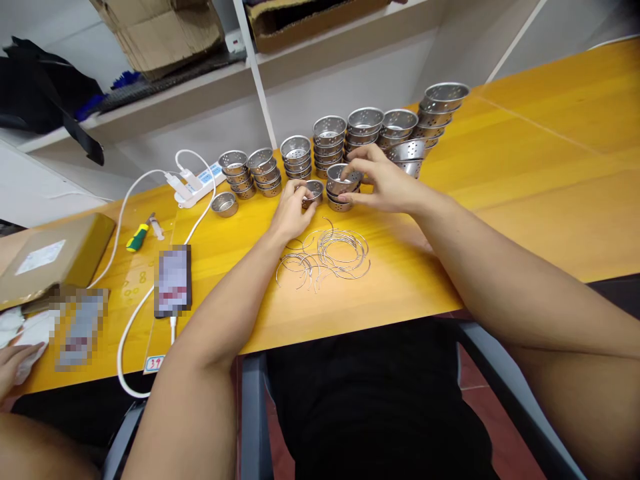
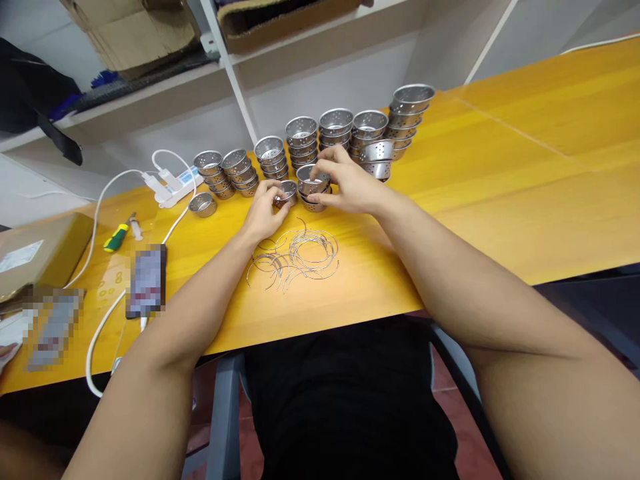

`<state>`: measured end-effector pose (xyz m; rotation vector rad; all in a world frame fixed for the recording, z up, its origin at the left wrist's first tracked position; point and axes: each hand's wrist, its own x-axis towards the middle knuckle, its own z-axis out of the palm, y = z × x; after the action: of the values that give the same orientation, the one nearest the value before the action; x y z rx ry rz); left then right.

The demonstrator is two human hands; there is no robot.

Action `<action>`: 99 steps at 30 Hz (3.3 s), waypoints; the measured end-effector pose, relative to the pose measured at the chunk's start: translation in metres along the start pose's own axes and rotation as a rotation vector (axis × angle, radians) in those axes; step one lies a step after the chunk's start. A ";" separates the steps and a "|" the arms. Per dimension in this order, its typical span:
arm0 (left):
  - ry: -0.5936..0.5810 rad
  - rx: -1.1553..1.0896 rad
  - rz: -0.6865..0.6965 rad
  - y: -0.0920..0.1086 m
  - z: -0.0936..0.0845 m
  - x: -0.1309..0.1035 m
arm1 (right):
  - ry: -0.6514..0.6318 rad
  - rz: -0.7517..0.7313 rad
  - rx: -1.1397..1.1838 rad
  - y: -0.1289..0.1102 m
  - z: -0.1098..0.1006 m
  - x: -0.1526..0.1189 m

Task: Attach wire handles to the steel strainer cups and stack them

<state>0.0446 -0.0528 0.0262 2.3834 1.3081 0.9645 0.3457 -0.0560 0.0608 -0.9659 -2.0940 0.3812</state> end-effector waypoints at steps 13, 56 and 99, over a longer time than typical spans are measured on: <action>0.014 -0.015 -0.012 0.002 0.001 0.001 | -0.062 -0.045 -0.082 -0.004 -0.010 -0.003; 0.152 -0.021 0.193 0.052 -0.015 -0.007 | -0.025 -0.071 0.024 -0.053 -0.014 0.002; -0.264 -0.170 0.238 0.021 -0.001 -0.005 | 0.112 0.055 -0.149 -0.048 -0.022 -0.002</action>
<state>0.0558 -0.0694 0.0355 2.4673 0.8304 0.7508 0.3384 -0.0909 0.1002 -1.1082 -2.0193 0.1960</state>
